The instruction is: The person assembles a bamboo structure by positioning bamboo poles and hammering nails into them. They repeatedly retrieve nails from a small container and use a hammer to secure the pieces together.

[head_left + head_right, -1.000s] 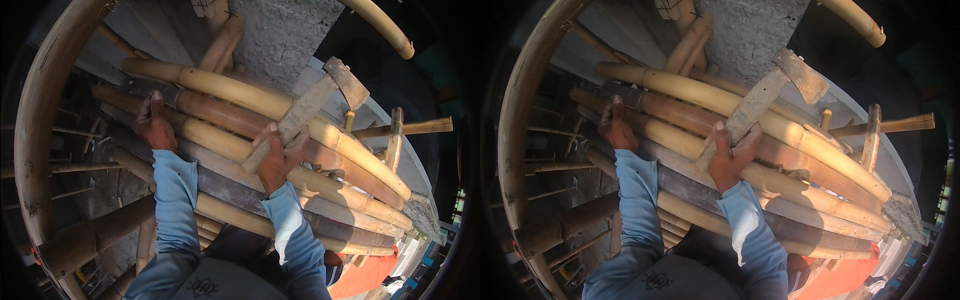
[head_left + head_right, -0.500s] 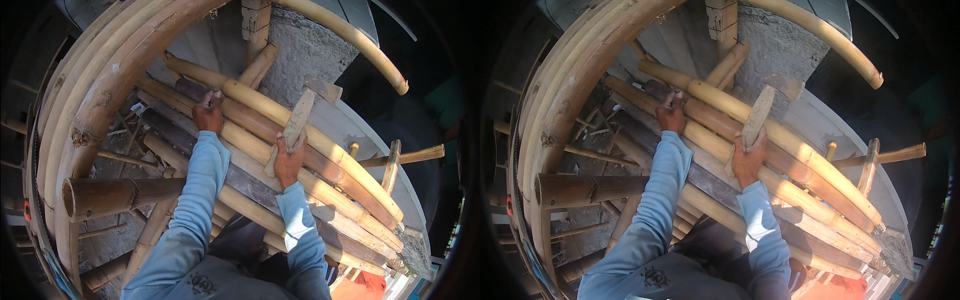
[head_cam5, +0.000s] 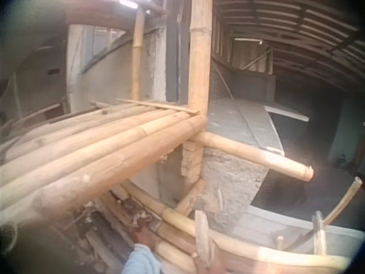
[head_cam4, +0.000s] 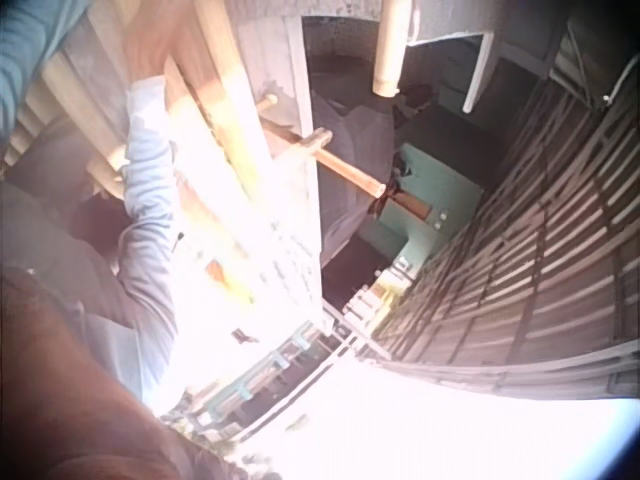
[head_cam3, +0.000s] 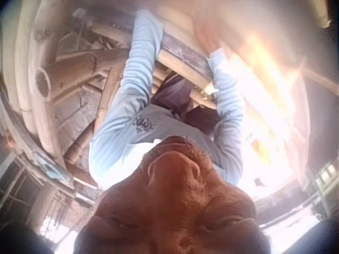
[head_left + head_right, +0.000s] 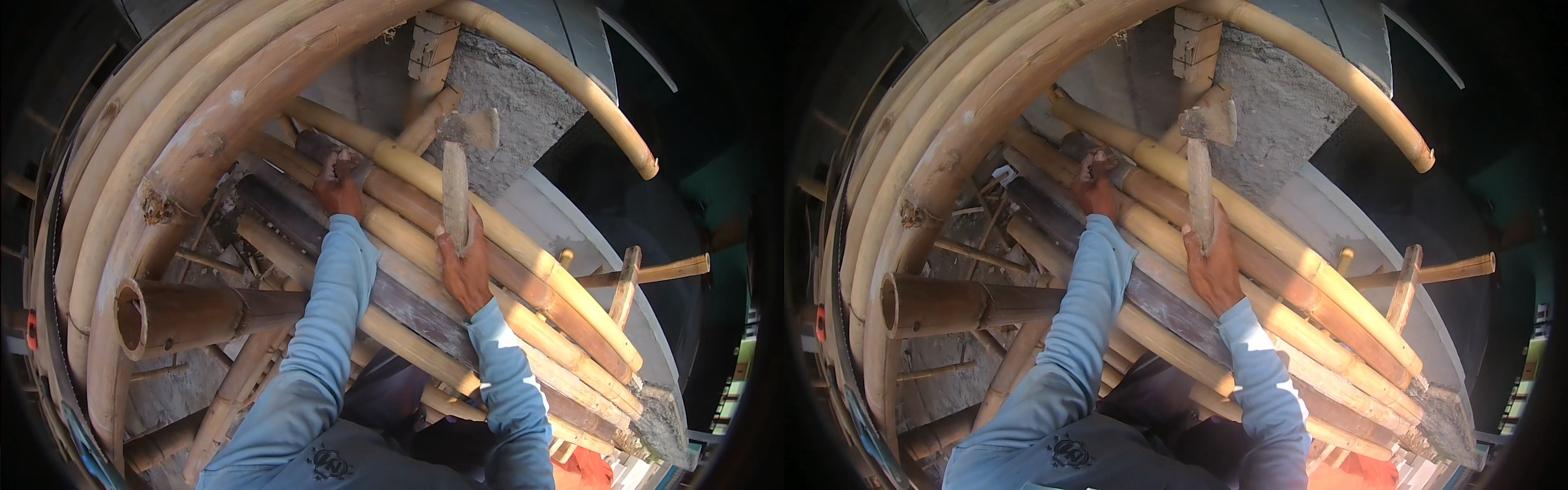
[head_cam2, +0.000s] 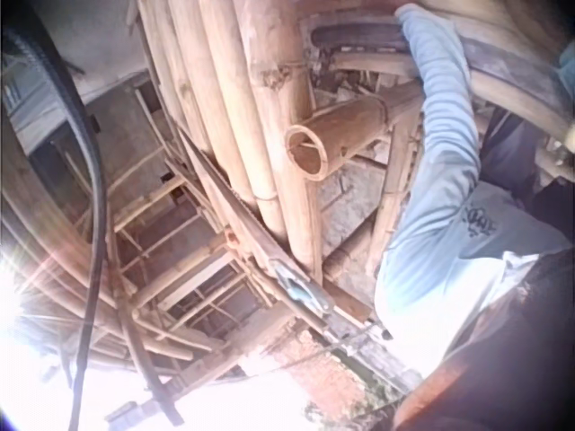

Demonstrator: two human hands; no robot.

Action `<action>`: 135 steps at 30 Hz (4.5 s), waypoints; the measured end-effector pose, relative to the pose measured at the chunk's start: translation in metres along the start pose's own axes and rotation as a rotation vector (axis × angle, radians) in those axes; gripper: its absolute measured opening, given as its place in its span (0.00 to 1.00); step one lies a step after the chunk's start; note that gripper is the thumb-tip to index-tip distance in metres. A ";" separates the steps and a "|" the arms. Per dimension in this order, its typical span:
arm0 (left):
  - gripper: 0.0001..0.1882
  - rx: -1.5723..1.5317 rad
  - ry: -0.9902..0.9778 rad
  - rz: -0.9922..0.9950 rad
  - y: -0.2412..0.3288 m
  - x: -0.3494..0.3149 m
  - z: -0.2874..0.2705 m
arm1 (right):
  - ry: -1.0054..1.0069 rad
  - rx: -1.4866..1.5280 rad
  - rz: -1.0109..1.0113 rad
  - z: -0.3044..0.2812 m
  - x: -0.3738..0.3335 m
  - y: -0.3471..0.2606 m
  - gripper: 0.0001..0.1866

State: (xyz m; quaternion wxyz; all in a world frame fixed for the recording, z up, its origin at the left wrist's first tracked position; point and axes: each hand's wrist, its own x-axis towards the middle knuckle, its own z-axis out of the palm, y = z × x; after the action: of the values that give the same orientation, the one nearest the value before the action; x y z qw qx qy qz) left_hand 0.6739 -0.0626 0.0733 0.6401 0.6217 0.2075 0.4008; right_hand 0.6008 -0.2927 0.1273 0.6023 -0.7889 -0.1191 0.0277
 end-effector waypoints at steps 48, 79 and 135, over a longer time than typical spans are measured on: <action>0.17 0.395 -0.248 0.075 0.003 -0.008 0.000 | 0.213 -0.294 -0.576 0.007 0.009 -0.088 0.26; 0.18 0.621 -0.299 0.160 0.013 -0.005 -0.004 | -0.152 -0.601 -0.204 0.017 0.009 -0.069 0.22; 0.15 1.063 -0.166 0.033 0.004 0.008 0.003 | -0.339 -0.834 -0.239 0.004 0.021 -0.017 0.38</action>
State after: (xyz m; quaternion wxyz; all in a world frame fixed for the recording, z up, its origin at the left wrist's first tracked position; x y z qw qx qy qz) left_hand 0.6800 -0.0588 0.0796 0.2450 0.8929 0.3208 0.1997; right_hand 0.6176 -0.2800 0.1448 0.2045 -0.9288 -0.3068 0.0364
